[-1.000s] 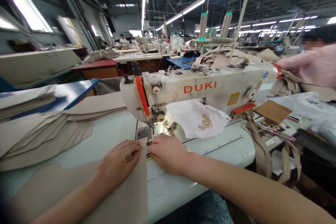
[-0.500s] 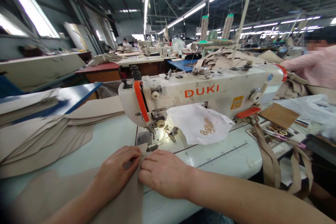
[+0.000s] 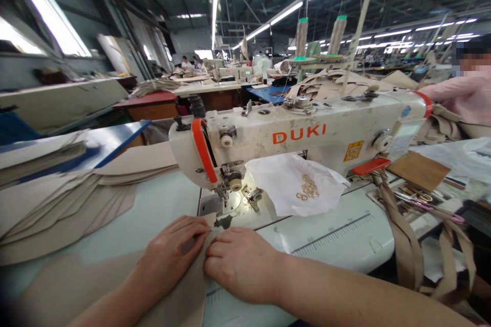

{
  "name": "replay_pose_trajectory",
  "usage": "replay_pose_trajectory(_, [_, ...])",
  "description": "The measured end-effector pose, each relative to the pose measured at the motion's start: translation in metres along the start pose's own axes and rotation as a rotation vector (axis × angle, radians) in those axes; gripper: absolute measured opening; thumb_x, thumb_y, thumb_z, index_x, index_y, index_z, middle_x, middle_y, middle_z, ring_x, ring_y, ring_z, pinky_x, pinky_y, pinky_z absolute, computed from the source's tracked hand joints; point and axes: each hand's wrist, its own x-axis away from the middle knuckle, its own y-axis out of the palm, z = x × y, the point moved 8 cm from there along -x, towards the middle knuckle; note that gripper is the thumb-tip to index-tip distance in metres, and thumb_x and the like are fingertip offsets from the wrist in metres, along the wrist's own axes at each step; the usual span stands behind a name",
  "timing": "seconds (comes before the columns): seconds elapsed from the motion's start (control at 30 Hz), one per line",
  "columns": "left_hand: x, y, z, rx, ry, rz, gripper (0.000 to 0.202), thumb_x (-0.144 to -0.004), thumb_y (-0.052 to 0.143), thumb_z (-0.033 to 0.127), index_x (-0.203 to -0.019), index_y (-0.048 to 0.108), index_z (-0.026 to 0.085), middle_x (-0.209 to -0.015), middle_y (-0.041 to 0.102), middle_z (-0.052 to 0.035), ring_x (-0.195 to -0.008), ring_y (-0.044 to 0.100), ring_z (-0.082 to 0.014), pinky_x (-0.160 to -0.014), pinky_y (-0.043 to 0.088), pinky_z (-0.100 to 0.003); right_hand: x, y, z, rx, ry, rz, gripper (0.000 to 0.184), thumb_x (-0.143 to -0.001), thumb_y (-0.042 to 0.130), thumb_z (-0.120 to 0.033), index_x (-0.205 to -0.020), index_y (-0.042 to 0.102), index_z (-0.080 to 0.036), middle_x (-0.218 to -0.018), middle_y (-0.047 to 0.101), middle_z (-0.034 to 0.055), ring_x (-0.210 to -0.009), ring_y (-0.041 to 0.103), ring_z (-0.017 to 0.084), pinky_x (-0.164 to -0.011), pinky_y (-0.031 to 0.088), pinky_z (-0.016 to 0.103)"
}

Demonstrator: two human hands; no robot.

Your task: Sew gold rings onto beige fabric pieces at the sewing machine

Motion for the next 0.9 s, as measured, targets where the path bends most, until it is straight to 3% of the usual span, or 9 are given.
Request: replay_pose_trajectory(0.9, [-0.0001,-0.0003,0.0019,-0.013,0.043,0.009,0.018,-0.087,0.043,0.015,-0.078,0.059,0.019,-0.078,0.066,-0.003,-0.075,0.06,-0.0159,-0.071,0.052,-0.029,-0.0006,-0.0019,-0.0002,0.014,0.009,0.012,0.017,-0.093,0.043,-0.018,-0.093,0.059,-0.015,-0.092,0.064,0.005,-0.09,0.053,0.017,-0.087,0.042,0.03])
